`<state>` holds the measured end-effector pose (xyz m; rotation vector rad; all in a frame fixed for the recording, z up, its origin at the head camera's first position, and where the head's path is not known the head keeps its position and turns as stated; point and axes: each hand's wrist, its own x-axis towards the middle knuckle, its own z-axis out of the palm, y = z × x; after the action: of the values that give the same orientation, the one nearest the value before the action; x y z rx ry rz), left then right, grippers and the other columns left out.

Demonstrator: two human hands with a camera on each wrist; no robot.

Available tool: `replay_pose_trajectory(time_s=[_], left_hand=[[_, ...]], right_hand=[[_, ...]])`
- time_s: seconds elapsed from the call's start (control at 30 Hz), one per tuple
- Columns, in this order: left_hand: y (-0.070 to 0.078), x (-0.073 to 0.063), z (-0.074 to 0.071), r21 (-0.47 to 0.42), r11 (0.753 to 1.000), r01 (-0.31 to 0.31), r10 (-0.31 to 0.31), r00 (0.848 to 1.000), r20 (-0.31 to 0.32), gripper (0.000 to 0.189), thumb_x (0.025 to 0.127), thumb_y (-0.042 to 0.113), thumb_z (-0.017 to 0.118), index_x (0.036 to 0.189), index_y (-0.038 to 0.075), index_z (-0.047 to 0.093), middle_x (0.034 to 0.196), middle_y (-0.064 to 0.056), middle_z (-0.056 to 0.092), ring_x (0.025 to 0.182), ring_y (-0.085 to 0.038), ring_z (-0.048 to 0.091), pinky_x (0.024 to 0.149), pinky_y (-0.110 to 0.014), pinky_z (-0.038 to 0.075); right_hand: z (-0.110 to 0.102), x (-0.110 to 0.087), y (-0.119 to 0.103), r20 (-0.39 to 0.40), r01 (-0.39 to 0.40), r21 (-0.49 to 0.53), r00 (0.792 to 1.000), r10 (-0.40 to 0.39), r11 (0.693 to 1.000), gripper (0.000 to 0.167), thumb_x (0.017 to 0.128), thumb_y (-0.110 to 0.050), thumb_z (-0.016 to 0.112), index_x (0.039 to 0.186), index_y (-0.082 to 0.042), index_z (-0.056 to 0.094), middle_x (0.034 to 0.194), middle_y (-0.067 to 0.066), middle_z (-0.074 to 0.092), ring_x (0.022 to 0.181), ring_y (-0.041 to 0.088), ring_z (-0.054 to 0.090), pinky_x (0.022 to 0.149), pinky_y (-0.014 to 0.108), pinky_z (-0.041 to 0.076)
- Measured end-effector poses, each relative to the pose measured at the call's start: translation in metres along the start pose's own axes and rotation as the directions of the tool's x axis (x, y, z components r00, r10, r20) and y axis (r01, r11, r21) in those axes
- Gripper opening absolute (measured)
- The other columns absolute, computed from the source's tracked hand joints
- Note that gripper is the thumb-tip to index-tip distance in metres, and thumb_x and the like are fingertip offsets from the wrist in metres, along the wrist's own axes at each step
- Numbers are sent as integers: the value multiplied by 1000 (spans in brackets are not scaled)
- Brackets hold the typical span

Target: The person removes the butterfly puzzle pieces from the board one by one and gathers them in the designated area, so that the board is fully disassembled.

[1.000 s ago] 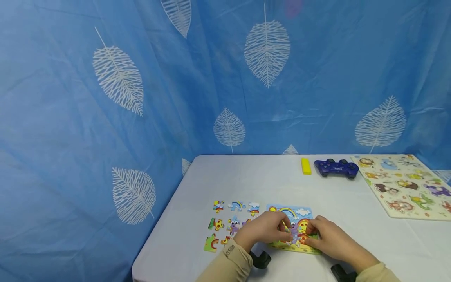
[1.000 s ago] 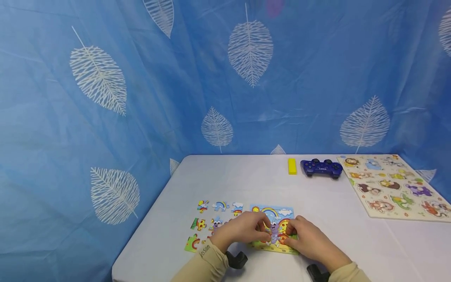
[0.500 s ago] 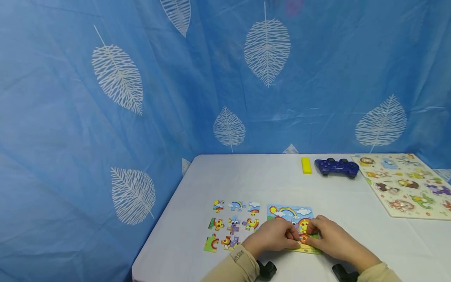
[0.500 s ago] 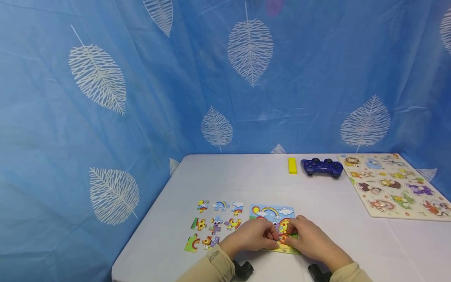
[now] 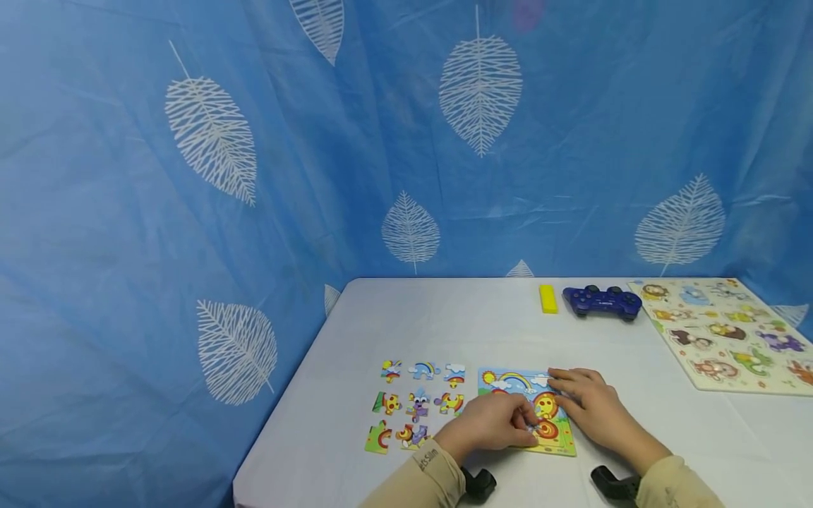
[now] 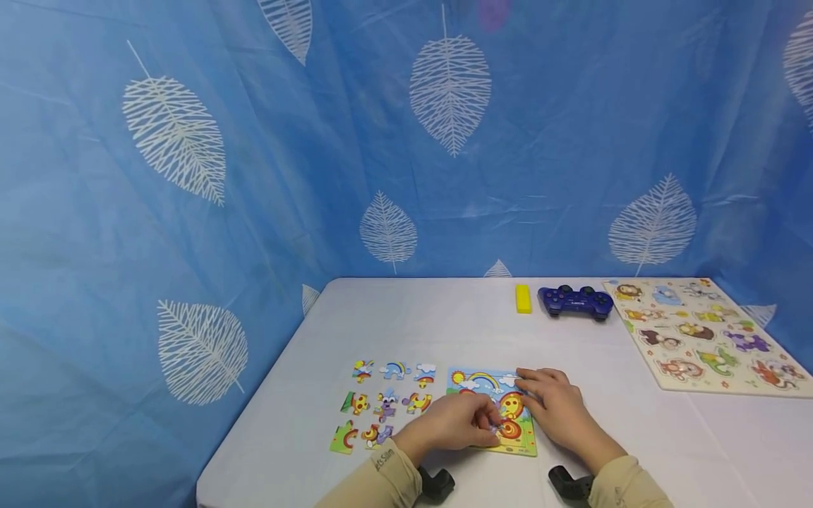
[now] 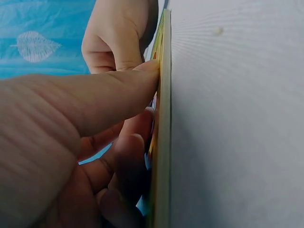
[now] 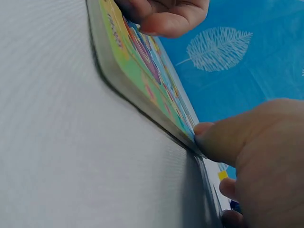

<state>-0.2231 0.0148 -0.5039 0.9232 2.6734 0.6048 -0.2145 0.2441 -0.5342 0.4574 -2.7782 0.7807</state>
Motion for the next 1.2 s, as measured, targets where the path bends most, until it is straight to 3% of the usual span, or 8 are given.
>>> replay_pose_trajectory(time_s=[0.07,0.13,0.23,0.33,0.63,0.8,0.93,1.2], left_hand=[[0,0,0,26,1000,-14,14,1000,5,27,92,37,79,116,35,68,76,25,58,63,7,52,57,-15,41],[1,1,0,108,993,-45,43,999,27,40,95,39,75,133,38,64,78,23,58,62,5,51,55,-17,40],[3,1,0,279,953,-117,102,992,69,50,102,44,63,149,49,48,87,19,60,66,2,50,54,-19,39],[3,1,2,381,910,-164,142,986,86,45,106,49,53,149,57,42,94,15,64,72,1,48,55,-20,38],[2,4,6,344,916,-205,218,976,2,35,104,48,59,139,46,62,87,19,58,67,3,43,53,-16,34],[5,8,8,370,916,-155,179,983,-32,43,101,57,58,140,40,60,83,17,51,63,2,43,51,-17,34],[7,10,11,388,912,-137,171,984,-54,39,100,61,57,134,43,65,81,18,51,62,3,42,50,-18,34],[10,12,12,319,946,-49,76,994,-73,35,94,63,64,120,40,68,93,21,56,71,6,47,57,-17,37]], right_hand=[[0,0,1,-6,-8,-1,1000,8,1000,35,95,-13,72,129,-8,72,142,11,64,130,43,49,92,69,38],[0,0,1,-13,-10,-1,1000,10,1000,35,95,-12,72,129,-7,72,141,11,64,130,45,48,93,71,37],[0,0,1,-20,-11,-7,1000,11,1000,34,95,-14,73,128,-7,72,140,11,65,129,45,49,92,71,38],[1,1,1,-24,-14,-7,1000,13,1000,33,95,-15,73,127,-7,73,139,11,66,127,45,51,90,70,38],[-1,1,-2,-4,-27,-11,1000,27,1000,34,94,-13,73,127,-6,73,139,11,65,127,43,52,91,71,39],[-1,1,-1,-5,-25,-7,1000,24,1000,34,94,-13,72,128,-5,72,139,12,65,126,44,51,91,71,38],[-1,1,0,-17,-14,-7,1000,13,1000,34,94,-14,73,127,-5,73,138,12,66,125,43,52,89,70,39],[0,2,0,-14,-18,-5,1000,18,1000,34,93,-12,74,126,-5,73,139,12,66,125,43,53,90,70,39]])
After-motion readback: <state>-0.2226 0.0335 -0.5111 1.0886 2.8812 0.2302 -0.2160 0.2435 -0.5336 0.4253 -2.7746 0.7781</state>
